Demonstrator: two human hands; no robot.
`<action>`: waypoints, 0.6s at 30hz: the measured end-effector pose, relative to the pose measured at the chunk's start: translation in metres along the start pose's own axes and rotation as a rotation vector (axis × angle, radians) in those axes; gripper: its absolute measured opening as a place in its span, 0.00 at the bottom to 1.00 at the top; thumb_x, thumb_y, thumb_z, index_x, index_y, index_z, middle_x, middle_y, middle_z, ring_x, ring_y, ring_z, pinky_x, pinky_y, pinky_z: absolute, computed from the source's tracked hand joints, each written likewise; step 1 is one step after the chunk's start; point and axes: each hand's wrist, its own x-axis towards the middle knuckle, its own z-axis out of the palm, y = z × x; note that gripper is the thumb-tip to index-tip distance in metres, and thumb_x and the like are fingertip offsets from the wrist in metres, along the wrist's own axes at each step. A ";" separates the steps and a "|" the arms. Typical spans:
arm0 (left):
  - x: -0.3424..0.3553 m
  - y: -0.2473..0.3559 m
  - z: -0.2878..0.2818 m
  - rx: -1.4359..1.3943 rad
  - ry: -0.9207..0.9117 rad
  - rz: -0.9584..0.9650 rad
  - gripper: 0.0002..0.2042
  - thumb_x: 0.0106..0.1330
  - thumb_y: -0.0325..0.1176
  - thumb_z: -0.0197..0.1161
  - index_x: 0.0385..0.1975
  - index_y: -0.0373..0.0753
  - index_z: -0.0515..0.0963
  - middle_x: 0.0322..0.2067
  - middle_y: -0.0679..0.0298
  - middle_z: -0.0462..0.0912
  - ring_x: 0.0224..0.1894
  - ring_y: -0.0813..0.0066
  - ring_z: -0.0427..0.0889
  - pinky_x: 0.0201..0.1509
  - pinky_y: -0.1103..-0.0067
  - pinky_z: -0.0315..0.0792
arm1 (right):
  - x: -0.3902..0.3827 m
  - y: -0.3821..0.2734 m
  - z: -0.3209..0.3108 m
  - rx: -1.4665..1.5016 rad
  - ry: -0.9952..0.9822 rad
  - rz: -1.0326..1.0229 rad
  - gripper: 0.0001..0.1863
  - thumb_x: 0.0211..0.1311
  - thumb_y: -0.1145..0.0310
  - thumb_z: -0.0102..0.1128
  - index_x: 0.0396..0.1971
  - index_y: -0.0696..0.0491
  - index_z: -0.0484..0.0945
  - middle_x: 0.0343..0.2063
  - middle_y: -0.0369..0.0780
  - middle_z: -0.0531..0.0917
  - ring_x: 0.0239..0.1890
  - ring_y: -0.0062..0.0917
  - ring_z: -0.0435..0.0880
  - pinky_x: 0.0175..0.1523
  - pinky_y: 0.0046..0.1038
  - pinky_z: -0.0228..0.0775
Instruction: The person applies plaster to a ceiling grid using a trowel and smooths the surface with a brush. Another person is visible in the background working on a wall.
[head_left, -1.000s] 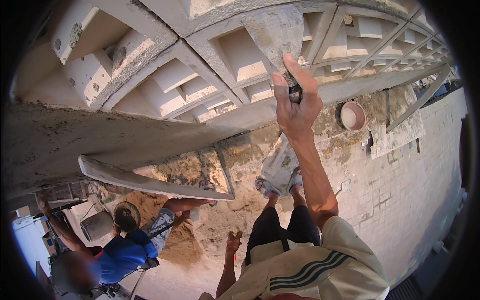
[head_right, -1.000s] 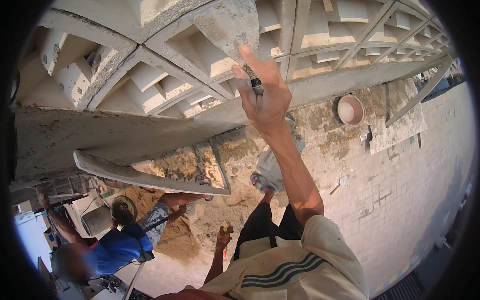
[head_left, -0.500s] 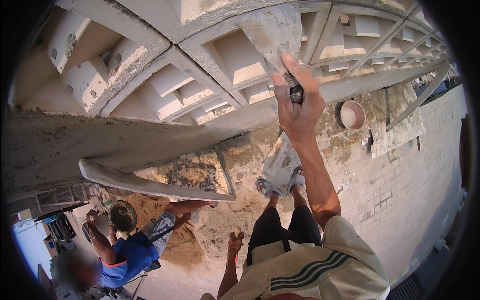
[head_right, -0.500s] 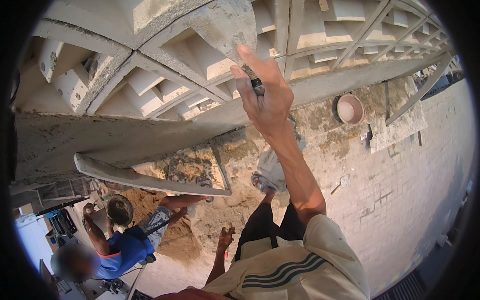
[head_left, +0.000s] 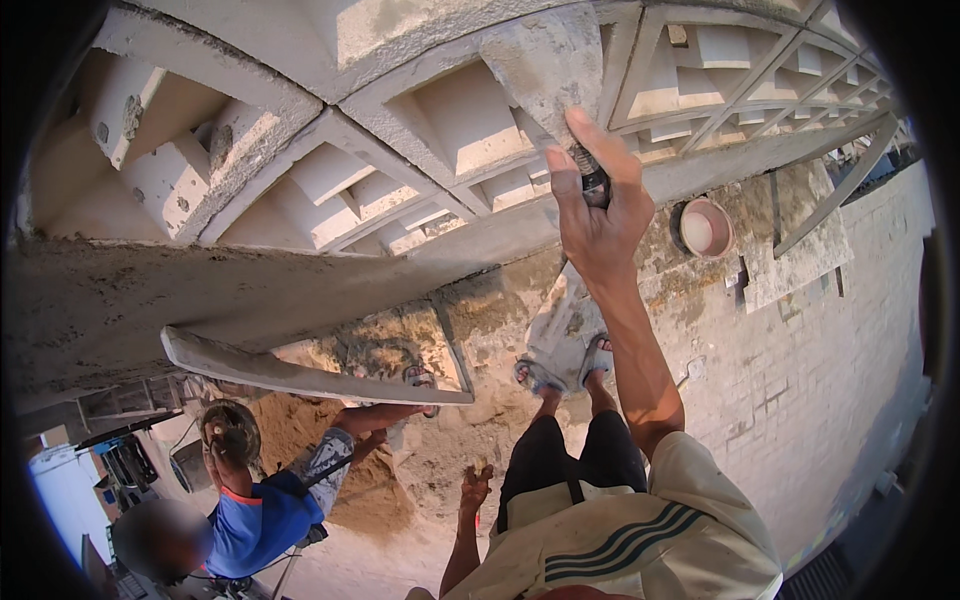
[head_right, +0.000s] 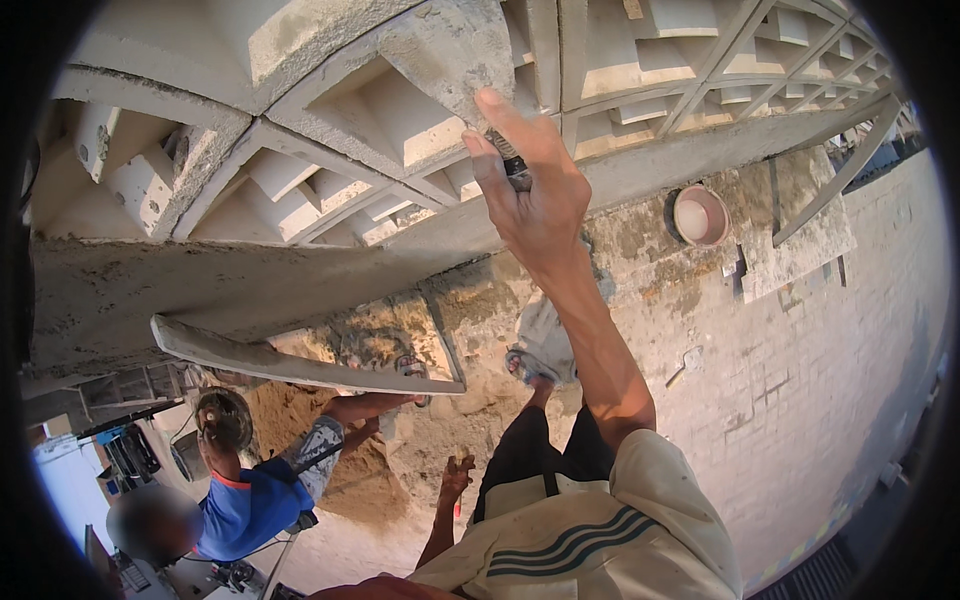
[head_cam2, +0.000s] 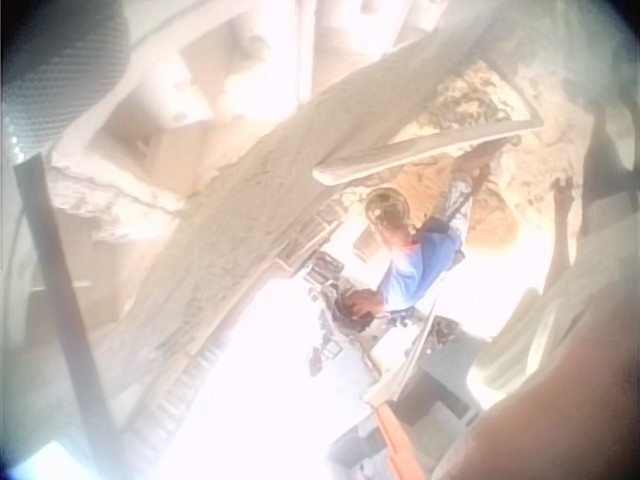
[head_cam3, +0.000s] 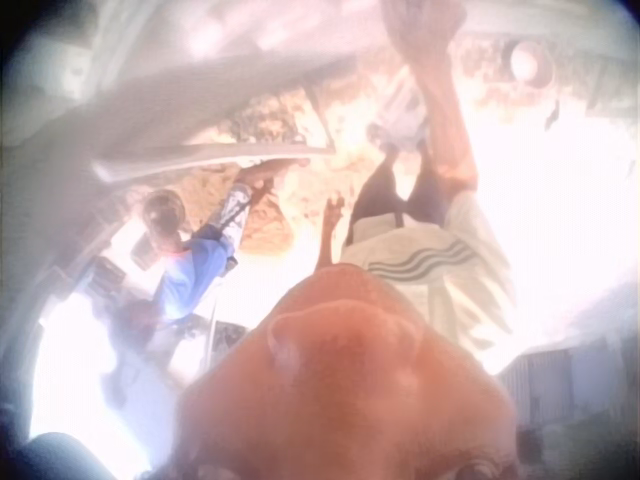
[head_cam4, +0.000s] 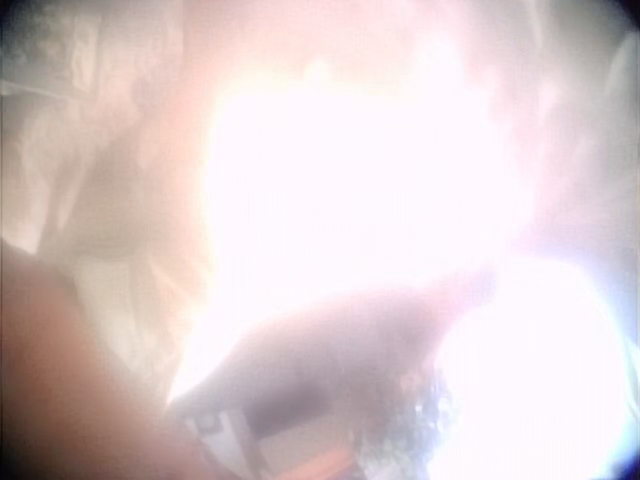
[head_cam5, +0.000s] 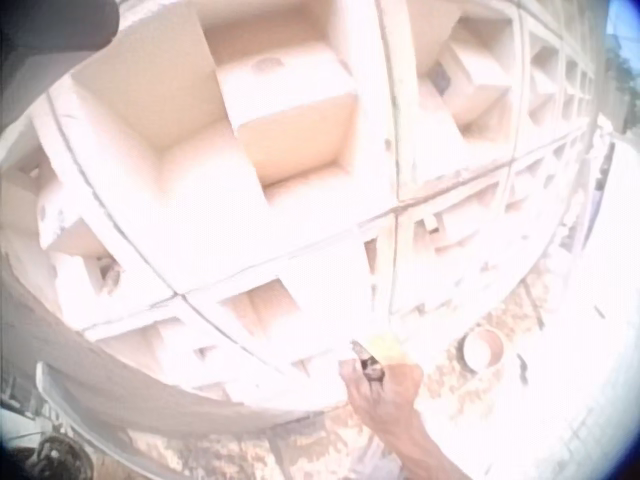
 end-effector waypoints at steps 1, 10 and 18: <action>0.002 -0.006 -0.004 -0.180 -0.013 -0.036 0.23 0.69 0.47 0.71 0.57 0.39 0.78 0.45 0.62 0.90 0.39 0.76 0.90 0.29 0.78 0.84 | 0.002 0.001 -0.001 -0.010 0.007 -0.015 0.23 0.70 0.76 0.72 0.62 0.56 0.77 0.55 0.47 0.89 0.48 0.25 0.88 0.53 0.26 0.79; 0.003 -0.009 0.000 0.474 -0.005 0.107 0.19 0.72 0.44 0.66 0.58 0.45 0.78 0.50 0.61 0.88 0.38 0.73 0.90 0.31 0.78 0.84 | 0.002 0.002 -0.007 -0.023 -0.001 -0.005 0.22 0.70 0.74 0.72 0.61 0.56 0.78 0.55 0.47 0.89 0.49 0.26 0.88 0.55 0.27 0.79; 0.009 -0.004 0.011 0.055 -0.008 -0.079 0.16 0.70 0.32 0.66 0.56 0.54 0.79 0.48 0.70 0.84 0.44 0.78 0.88 0.30 0.80 0.83 | 0.007 0.001 -0.013 -0.030 0.015 -0.017 0.22 0.69 0.76 0.73 0.61 0.55 0.79 0.54 0.46 0.89 0.44 0.25 0.86 0.49 0.26 0.78</action>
